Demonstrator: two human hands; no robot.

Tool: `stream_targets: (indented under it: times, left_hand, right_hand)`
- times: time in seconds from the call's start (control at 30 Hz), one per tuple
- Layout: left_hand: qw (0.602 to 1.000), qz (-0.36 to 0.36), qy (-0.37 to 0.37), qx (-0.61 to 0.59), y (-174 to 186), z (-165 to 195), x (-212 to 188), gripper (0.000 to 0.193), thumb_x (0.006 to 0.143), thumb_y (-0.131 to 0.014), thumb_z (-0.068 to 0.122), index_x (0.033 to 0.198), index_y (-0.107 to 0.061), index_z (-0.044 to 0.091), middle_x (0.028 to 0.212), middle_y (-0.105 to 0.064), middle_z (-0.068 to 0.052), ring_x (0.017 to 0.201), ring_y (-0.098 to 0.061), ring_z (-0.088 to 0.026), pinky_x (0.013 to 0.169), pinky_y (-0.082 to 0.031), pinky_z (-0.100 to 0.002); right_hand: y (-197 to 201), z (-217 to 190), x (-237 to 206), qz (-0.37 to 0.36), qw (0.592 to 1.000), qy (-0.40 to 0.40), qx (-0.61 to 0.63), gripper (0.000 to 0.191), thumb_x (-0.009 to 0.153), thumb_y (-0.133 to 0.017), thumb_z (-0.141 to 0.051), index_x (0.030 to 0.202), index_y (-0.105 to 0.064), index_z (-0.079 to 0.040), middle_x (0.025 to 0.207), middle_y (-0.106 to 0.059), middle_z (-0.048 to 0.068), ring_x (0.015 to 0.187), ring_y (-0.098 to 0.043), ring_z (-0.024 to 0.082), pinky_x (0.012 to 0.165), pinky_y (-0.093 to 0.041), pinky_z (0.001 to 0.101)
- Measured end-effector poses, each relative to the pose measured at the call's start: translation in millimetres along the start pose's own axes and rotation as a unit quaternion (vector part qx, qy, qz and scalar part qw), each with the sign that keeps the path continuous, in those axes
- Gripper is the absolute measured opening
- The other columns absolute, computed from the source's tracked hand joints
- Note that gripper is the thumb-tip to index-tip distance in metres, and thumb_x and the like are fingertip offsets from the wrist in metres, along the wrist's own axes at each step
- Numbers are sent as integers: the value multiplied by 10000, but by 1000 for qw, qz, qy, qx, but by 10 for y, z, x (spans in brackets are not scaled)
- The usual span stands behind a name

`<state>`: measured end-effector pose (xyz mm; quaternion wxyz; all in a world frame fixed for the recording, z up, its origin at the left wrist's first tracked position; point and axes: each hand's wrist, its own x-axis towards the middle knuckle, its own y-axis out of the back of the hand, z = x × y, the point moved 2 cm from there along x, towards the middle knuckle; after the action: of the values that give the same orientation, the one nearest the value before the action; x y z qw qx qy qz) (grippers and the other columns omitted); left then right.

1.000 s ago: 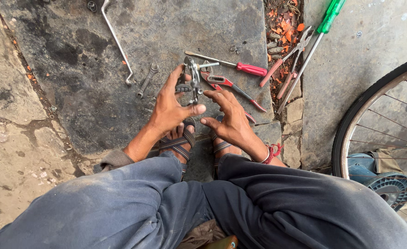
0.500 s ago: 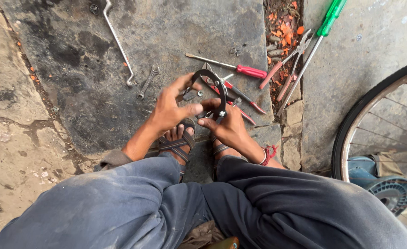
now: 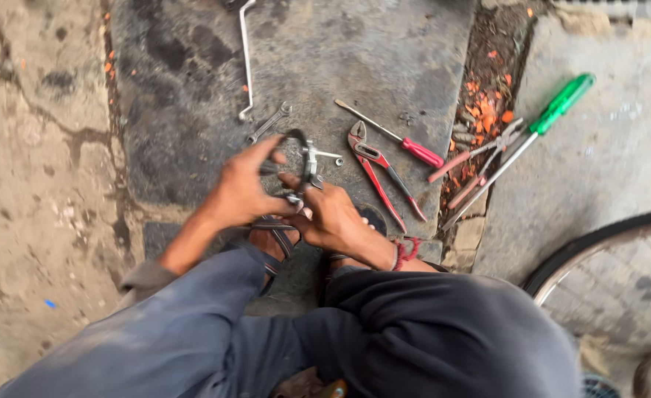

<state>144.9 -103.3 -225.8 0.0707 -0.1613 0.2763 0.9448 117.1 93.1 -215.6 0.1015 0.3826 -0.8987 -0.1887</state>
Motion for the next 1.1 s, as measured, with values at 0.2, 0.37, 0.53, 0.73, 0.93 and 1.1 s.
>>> stream_targets:
  times: [0.2,0.37,0.53,0.73,0.93,1.1]
  left_hand:
    - [946,209,99,-227,379,-289,-786,1110,578,-977,184,1539,-437,57,1283,-595,-51,1174,-651,-200,964,-589,-361]
    - [906,315,67,-274,806,-428,-1230,965,662,-929,32,1517,-483,1,1292,-646,-61,1195,-645,-192,973,-582,-352]
    - [847,398,67,-346,1608,-459,-1514,661,671,-882,8,1249,-561,22,1070,-621,-17,947,-639,-163,828,-606,-363]
    - [844,431,24,-318,1957,-769,-952,590,685,-909,115,1200,-622,78,1030,-591,18,949,-579,-117,824,-501,-271]
    - [846,377,51,-372,2049,-1151,-481,844,618,-966,198,1347,-553,99,1157,-659,57,1095,-615,-96,939,-489,-255]
    - [855,343,98,-376,2174,-1484,-500,743,570,-960,208,1233,-666,50,1013,-628,-6,944,-609,-132,850,-509,-277]
  right_hand:
    - [-180,38,38,-69,998,-1,-12,536,827,-777,-133,1337,-618,-86,1088,-706,146,937,-721,330,766,-575,410]
    - [-195,188,126,-155,986,-45,-34,479,868,-765,-216,1309,-630,-87,1136,-714,147,938,-720,334,769,-565,426]
    - [54,273,201,-152,981,-15,-119,487,872,-742,-270,1319,-632,-112,1156,-715,160,992,-697,364,777,-550,455]
    - [351,364,365,-150,953,-80,-251,519,854,-725,-351,1321,-620,-150,1072,-720,133,891,-705,361,747,-545,455]
    - [694,363,844,-242,875,-77,-413,601,855,-696,-434,1401,-578,-211,1106,-724,90,922,-712,329,784,-584,405]
    - [875,-100,1881,-316,729,-76,-602,637,909,-649,-476,1488,-465,-285,1140,-733,32,901,-742,234,753,-606,376]
